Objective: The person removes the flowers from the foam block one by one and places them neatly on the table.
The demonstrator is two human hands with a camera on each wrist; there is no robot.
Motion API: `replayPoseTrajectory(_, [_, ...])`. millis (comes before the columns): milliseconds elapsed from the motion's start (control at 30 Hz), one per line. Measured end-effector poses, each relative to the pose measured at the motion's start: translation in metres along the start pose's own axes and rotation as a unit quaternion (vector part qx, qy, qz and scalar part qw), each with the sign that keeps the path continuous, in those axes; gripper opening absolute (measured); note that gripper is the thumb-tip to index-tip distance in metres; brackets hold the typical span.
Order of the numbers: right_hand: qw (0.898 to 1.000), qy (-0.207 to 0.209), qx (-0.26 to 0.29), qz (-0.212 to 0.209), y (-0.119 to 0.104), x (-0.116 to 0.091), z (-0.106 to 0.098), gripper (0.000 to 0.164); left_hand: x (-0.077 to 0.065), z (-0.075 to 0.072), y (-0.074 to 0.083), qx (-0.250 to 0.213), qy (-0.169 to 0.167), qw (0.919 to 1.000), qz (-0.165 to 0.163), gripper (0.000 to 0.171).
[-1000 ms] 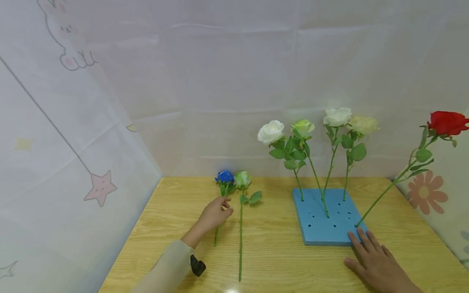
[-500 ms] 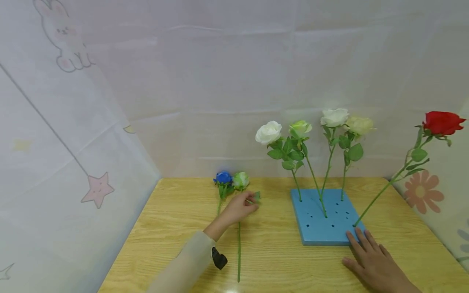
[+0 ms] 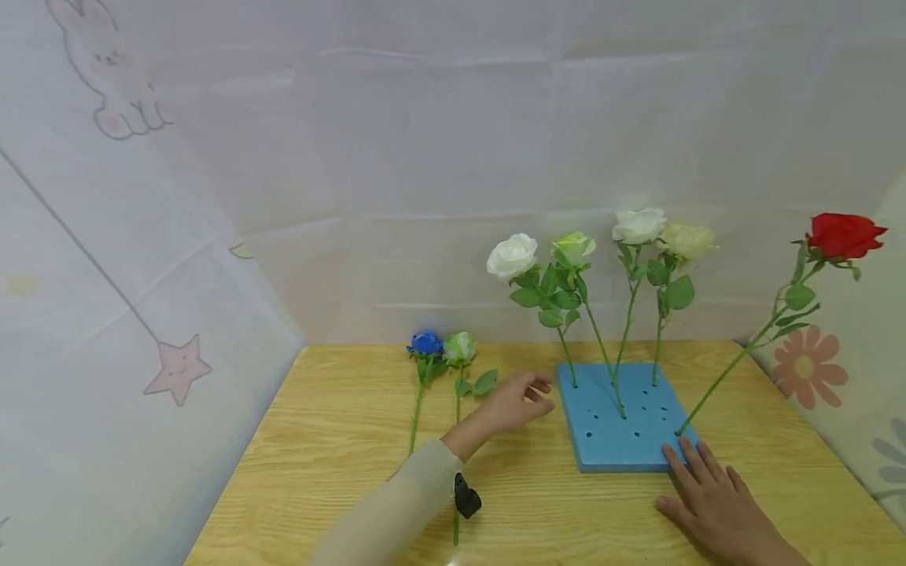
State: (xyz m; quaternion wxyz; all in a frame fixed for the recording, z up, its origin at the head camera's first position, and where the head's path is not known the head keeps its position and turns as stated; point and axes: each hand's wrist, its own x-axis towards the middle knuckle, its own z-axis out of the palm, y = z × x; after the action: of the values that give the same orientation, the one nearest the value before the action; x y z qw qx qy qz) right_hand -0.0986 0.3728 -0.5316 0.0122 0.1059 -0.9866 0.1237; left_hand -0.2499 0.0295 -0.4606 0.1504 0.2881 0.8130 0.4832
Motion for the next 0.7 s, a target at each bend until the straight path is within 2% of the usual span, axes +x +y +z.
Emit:
replayPoseTrajectory(233, [1.000, 0.003, 0.021, 0.004, -0.002, -0.001, -0.002, 0.080, 0.021, 0.023, 0.005, 0.002, -0.019, 0.9994, 0.029, 0.044])
replayPoseTrajectory(467, [1.000, 0.001, 0.015, 0.007, -0.004, -0.001, -0.005, 0.080, 0.039, 0.047, 0.025, 0.005, -0.030, 0.9978, 0.059, 0.042])
replayPoseTrajectory(700, [1.000, -0.004, 0.013, 0.014, -0.006, 0.001, -0.006, 0.080, 0.050, 0.072, 0.043, 0.020, -0.033, 0.9972, 0.064, 0.040])
